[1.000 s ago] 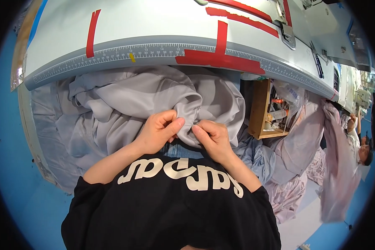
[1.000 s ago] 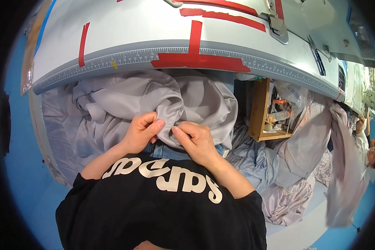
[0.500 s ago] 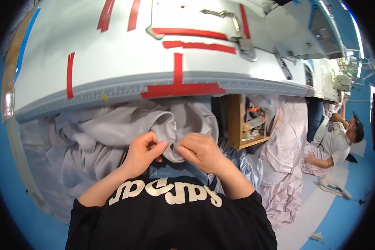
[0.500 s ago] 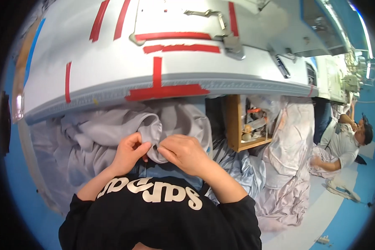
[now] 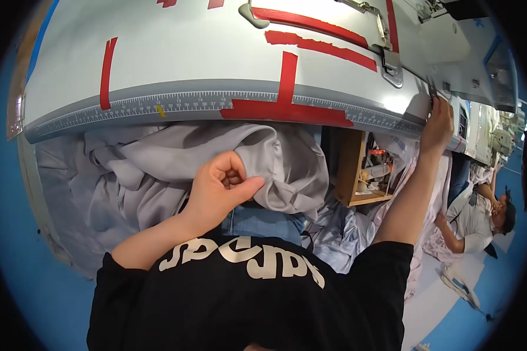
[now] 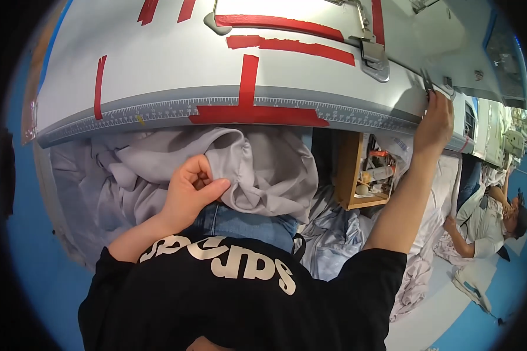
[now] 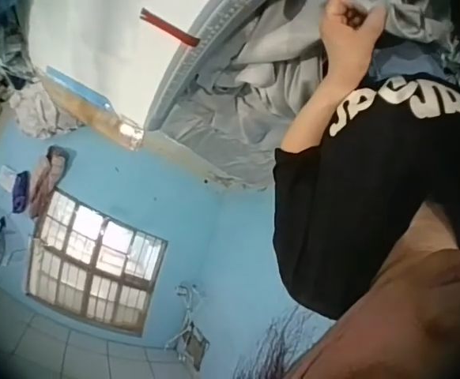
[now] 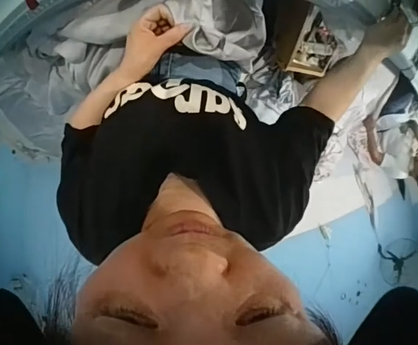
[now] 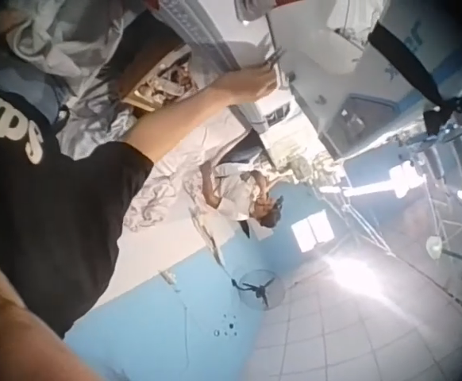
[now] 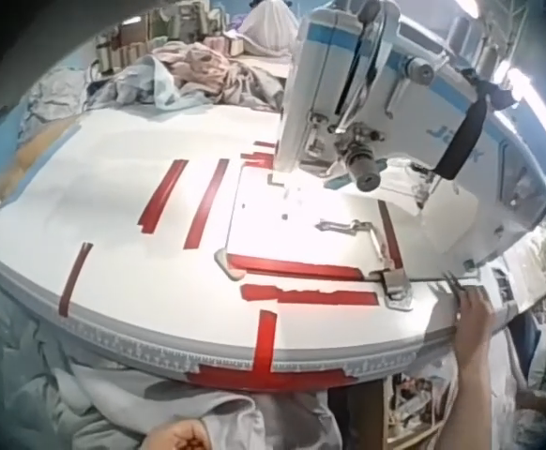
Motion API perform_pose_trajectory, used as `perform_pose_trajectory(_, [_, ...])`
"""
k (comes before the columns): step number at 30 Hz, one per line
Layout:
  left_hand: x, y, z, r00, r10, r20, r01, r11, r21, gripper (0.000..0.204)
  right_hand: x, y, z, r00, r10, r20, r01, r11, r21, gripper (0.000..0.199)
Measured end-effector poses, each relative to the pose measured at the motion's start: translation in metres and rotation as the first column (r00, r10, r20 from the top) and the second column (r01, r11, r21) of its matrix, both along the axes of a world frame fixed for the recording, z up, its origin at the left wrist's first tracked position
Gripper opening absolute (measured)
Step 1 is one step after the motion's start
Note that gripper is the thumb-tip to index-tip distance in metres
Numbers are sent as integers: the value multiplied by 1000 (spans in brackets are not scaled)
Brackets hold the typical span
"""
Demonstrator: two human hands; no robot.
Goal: Using an industrial sewing machine to stitch the edges of a grey fabric pillowcase.
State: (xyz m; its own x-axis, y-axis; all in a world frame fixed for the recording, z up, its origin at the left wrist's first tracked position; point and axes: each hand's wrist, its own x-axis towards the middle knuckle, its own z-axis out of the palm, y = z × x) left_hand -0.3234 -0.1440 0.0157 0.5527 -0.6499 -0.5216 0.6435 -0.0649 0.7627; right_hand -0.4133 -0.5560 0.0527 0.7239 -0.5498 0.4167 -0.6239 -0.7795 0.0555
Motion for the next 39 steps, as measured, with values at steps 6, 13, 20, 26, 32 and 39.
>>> perform_pose_trajectory(6, [-1, 0, 3, 997, 34, 67, -35, 999, 12, 25, -22, 210, 34, 908, -179, 380, -402, -115, 908, 47])
perform_pose_trajectory(13, [1, 5, 7, 986, -8, 169, 12, 1000, -24, 25, -43, 262, 11, 991, 38, 125, -64, -694, 717, 44])
perform_pose_trajectory(20, [-1, 4, 11, 981, 15, 195, -13, 1000, -13, 26, -47, 259, 6, 993, 62, 96, -25, -701, 713, 45])
perform_pose_trajectory(26, [0, 5, 13, 976, -12, 216, 11, 1000, 6, 26, -46, 259, 6, 993, 80, 86, -9, -674, 739, 47])
perform_pose_trajectory(32, [-2, 4, 13, 983, -27, 179, 24, 1000, 18, 26, -45, 259, 6, 994, 69, 89, -18, -685, 728, 47])
perform_pose_trajectory(39, [-3, 2, 14, 986, -32, 165, 30, 999, 13, 26, -47, 258, 7, 993, 66, 97, -24, -694, 720, 50])
